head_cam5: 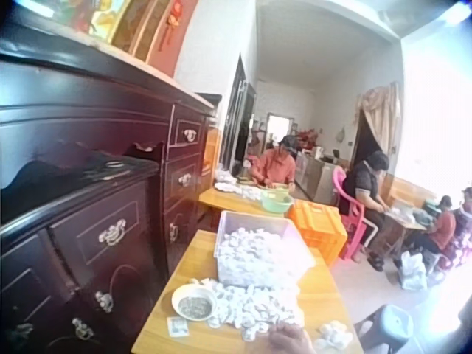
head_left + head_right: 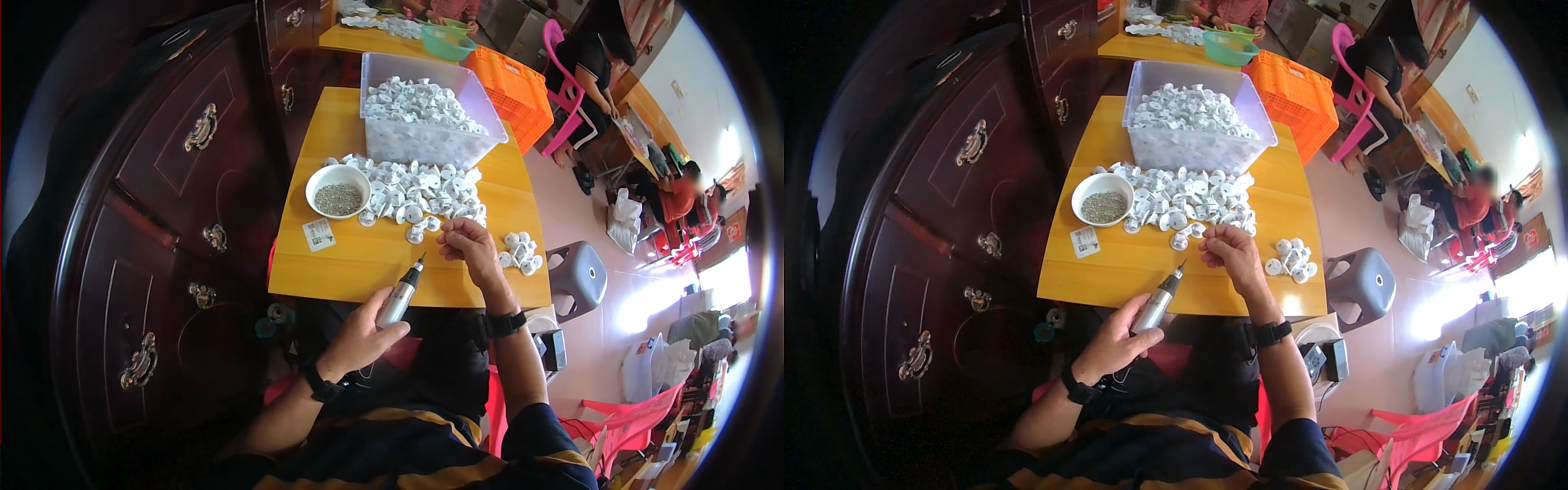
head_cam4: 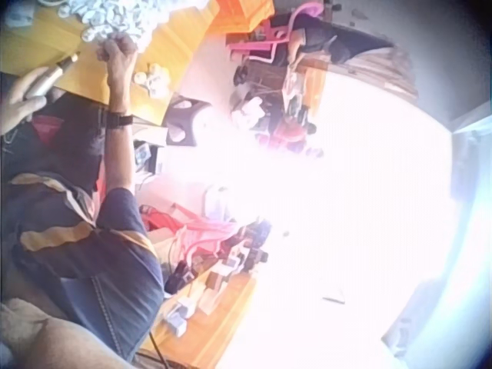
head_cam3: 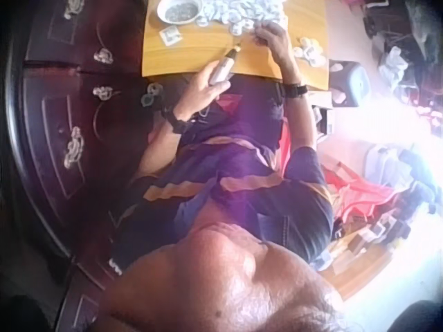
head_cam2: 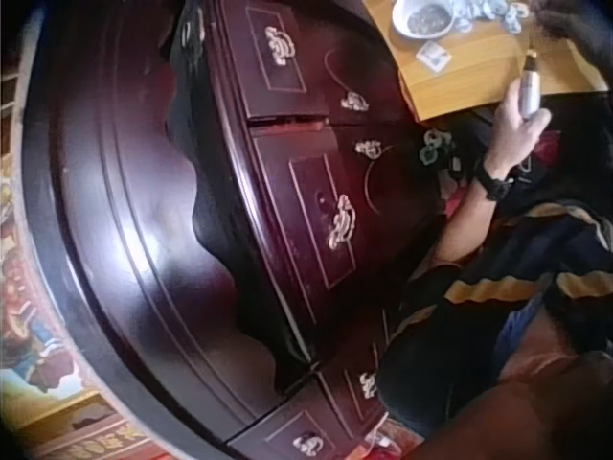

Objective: Assembling small plastic components using an electric screwdriver.

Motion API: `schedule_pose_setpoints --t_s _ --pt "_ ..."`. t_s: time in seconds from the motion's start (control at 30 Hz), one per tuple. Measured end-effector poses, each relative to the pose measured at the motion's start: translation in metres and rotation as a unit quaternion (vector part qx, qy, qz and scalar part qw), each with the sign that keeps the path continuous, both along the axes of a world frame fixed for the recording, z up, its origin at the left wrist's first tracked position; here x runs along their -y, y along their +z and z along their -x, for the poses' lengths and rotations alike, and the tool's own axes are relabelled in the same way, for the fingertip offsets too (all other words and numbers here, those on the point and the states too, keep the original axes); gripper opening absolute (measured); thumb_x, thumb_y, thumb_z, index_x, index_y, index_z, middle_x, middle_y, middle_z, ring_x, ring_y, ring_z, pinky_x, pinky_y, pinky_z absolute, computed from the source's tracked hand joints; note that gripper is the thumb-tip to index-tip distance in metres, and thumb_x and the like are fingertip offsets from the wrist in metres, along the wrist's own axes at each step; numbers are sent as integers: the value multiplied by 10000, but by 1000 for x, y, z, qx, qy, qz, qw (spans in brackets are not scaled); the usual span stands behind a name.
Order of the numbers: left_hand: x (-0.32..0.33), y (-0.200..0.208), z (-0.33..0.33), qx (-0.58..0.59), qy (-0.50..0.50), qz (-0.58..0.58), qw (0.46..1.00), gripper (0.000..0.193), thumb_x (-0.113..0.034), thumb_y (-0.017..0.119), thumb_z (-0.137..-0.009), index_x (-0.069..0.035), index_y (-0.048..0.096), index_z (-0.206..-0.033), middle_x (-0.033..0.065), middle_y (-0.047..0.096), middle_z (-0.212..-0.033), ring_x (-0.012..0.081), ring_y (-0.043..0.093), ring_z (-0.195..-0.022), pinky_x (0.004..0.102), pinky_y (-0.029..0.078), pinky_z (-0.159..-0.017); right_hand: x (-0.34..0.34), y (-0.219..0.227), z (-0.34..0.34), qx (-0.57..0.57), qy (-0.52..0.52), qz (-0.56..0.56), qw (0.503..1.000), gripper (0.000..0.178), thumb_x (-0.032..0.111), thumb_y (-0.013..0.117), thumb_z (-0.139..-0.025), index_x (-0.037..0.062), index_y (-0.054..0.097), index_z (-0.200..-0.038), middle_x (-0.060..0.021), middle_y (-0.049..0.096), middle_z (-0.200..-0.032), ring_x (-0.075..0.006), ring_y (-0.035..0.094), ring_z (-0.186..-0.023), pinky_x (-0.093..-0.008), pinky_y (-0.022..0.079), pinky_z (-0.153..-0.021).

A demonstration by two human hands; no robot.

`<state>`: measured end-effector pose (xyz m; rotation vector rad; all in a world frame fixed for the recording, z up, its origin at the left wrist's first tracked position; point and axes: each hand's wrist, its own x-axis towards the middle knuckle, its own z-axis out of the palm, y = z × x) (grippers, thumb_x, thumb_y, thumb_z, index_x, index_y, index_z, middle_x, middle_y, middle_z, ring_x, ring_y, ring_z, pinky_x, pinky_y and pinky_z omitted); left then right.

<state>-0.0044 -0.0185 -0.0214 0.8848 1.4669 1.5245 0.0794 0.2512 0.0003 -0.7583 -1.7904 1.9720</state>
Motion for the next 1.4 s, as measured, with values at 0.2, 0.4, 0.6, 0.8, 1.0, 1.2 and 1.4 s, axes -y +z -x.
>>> schedule_pose_setpoints --t_s 0.2,0.4,0.6,0.8,1.0,1.2,1.4 --pt "-1 22 0 22 -22 48 998 630 -159 704 -944 10 417 -1479 54 604 -1035 81 569 -734 251 507 -651 10 -14 -13 6 -12 -8 1000 136 118 620 -1002 36 659 -1103 -47 726 -951 -104 678 -797 -246 555 -734" --pt "-1 35 0 52 -10 50 997 641 -168 715 -935 20 416 -1469 49 600 -1021 86 568 -745 261 502 -665 15 -16 -16 -11 1 -45 999 74 97 635 -1003 40 643 -1049 -24 715 -936 -71 647 -791 -230 541 -725" --pt "0 32 -2 51 -25 49 997 647 -166 707 -955 14 395 -1493 44 596 -1035 74 567 -761 237 499 -657 17 -18 -19 14 -12 -89 996 74 92 659 -992 32 641 -1031 8 656 -860 -68 626 -769 -233 522 -707" --pt "0 29 -2 23 -38 37 998 652 -164 695 -974 3 375 -1517 39 605 -993 66 564 -758 218 496 -647 20 -19 -18 -25 -32 -67 997 97 93 672 -985 25 655 -1052 12 656 -853 -68 621 -759 -238 519 -717" --pt "1 30 -2 17 -33 46 998 644 -207 715 -952 40 414 -1465 89 609 -1101 110 587 -878 277 510 -794 24 -18 -17 2 -50 -94 994 154 97 668 -984 0 689 -1101 -32 721 -936 -69 653 -790 -240 555 -717" --pt "1 33 -3 28 -36 49 998 638 -193 714 -950 32 417 -1468 72 604 -1054 92 580 -794 261 505 -725 27 -14 -17 -17 -10 -59 998 138 146 646 -1017 18 659 -1068 -29 722 -965 -83 674 -853 -246 552 -782" --pt "-1 33 -3 30 -42 45 998 656 -179 707 -958 13 390 -1499 51 605 -1000 70 564 -749 233 494 -663 25 -17 -17 -25 -39 -28 999 150 178 674 -998 32 652 -1023 6 671 -877 -81 643 -794 -244 529 -739"
